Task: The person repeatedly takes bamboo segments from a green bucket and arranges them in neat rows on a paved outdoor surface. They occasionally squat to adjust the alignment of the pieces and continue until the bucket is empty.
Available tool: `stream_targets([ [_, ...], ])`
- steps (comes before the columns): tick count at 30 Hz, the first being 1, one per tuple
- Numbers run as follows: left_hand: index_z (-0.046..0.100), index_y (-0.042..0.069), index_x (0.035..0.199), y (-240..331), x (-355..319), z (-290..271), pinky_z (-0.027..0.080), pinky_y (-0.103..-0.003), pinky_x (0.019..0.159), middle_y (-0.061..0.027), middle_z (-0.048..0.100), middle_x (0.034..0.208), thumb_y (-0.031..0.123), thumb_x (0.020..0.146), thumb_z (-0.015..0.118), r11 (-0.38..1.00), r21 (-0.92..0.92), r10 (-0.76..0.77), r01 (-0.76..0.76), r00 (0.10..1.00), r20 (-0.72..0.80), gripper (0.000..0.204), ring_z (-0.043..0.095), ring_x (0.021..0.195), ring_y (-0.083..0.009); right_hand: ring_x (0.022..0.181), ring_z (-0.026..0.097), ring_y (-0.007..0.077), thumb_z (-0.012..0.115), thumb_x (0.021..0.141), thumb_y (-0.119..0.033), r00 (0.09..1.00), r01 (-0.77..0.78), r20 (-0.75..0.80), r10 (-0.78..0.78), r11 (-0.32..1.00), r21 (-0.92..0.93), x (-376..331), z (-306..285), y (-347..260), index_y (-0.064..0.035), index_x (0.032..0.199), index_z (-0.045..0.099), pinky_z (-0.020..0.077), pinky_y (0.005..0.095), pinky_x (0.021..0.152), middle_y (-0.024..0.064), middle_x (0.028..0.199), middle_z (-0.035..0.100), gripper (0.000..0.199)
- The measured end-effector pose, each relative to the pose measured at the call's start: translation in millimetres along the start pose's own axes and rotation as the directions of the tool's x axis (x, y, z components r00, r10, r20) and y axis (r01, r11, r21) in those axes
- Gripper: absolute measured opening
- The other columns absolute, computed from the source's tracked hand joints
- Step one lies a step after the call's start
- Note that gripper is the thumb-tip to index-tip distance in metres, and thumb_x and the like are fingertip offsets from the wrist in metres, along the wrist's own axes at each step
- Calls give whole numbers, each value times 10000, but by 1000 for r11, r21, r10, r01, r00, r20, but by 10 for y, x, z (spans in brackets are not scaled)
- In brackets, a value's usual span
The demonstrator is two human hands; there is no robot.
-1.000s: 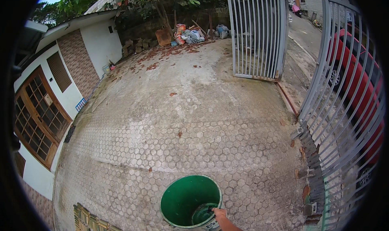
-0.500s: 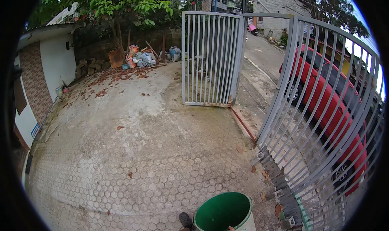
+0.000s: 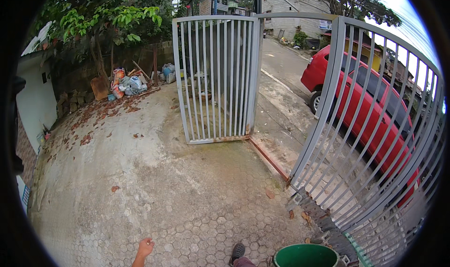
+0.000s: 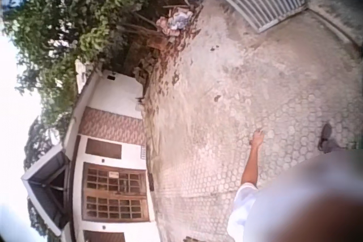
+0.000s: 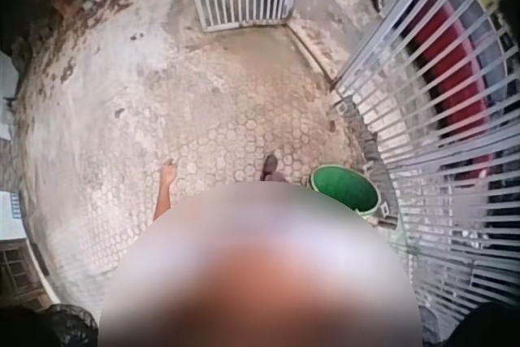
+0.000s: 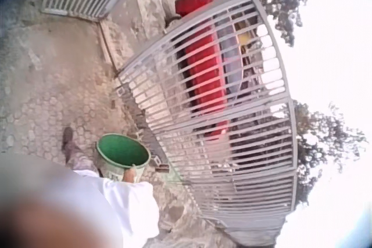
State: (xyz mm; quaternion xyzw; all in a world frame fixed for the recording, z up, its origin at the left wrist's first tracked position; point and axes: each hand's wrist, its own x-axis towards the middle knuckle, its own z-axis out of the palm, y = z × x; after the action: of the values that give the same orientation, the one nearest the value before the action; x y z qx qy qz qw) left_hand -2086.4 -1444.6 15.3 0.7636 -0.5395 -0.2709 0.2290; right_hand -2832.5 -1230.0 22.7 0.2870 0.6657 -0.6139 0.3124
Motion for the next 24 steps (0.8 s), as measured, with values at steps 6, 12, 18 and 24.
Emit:
stream_targets([
  [6,692,54,1198,998,1344,484,500,-371,966,-163,711,1107,316,821,726,945,129,-326,300,858,397,460,661,1092,-298,1191,513,316,671,892,-379,999,-13,-30,15,997,81,188,1855,-488,-111,1314,541,506,453,881,106,1285,557,517],
  [12,686,61,1210,1427,2510,688,505,-396,947,-158,713,1102,300,852,709,854,276,-521,442,717,463,431,667,1075,-281,1252,487,335,651,900,-405,998,-5,-68,14,992,130,317,3221,-1030,-112,1357,507,503,460,900,116,1350,527,561],
  [18,681,69,1222,1990,3919,1024,510,-420,928,-153,715,1096,283,883,693,866,244,-499,437,717,487,401,673,1058,-264,1314,461,353,630,908,-431,990,36,-141,-4,973,228,752,3954,-1154,-114,1400,474,501,468,919,127,1416,497,606],
  [24,675,76,1235,2476,5616,1165,515,-445,908,-147,717,1091,267,915,677,583,544,-145,-604,581,801,373,680,1041,-247,1397,410,344,532,896,-579,974,59,-223,46,895,442,926,4084,-829,-204,1440,474,465,512,939,79,1523,447,663],
])
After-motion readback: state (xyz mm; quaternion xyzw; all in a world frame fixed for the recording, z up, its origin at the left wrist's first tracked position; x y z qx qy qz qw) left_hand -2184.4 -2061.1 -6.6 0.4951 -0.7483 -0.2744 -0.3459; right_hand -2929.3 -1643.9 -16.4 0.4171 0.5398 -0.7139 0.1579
